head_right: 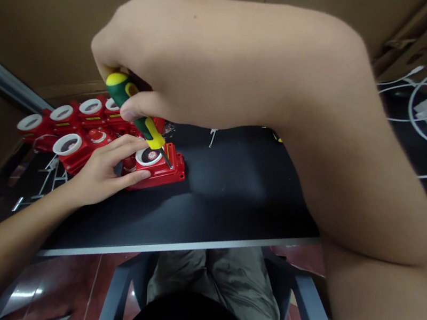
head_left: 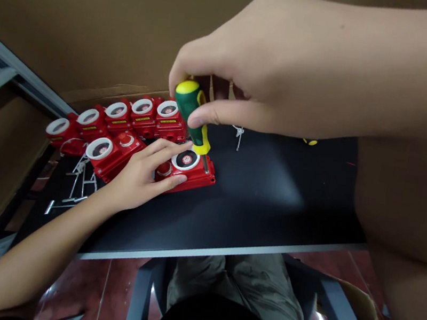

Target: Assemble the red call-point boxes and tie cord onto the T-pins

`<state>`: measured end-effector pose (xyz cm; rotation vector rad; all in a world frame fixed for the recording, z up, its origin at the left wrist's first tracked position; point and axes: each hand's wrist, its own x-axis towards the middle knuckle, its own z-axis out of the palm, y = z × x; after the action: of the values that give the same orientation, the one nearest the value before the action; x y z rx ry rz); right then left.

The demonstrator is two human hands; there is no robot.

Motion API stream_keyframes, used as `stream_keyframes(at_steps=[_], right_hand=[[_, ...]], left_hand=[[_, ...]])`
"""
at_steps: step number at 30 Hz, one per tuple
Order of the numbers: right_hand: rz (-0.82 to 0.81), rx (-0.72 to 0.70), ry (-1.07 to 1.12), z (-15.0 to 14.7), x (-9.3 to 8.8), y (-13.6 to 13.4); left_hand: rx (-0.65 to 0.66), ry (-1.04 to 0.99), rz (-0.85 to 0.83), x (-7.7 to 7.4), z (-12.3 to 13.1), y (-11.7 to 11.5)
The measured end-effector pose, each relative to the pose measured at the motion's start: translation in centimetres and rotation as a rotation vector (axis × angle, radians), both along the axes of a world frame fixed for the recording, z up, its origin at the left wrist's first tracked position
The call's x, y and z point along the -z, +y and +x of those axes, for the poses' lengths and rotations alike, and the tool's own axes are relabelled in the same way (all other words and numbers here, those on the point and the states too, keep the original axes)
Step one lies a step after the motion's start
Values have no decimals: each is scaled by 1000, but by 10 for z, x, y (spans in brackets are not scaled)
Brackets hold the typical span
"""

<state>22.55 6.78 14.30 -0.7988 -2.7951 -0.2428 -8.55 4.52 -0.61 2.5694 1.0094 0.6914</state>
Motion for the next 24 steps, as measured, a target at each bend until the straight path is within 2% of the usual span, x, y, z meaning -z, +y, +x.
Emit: stream_keyframes(at_steps=[7, 13, 19, 21, 24], right_hand=[[-9, 206, -65, -12, -7, -9], [11, 212, -70, -16, -9, -11], [18, 245, -63, -19, 1, -18], [43, 206, -59, -19, 4, -18], [-9, 13, -25, -14, 3, -13]], left_hand=[[-1, -10, -14, 1, 0, -1], [12, -23, 4, 2, 2, 1], [-17, 6, 12, 4, 1, 2], [-27, 14, 7, 4, 1, 2], [-11, -2, 9, 4, 2, 2]])
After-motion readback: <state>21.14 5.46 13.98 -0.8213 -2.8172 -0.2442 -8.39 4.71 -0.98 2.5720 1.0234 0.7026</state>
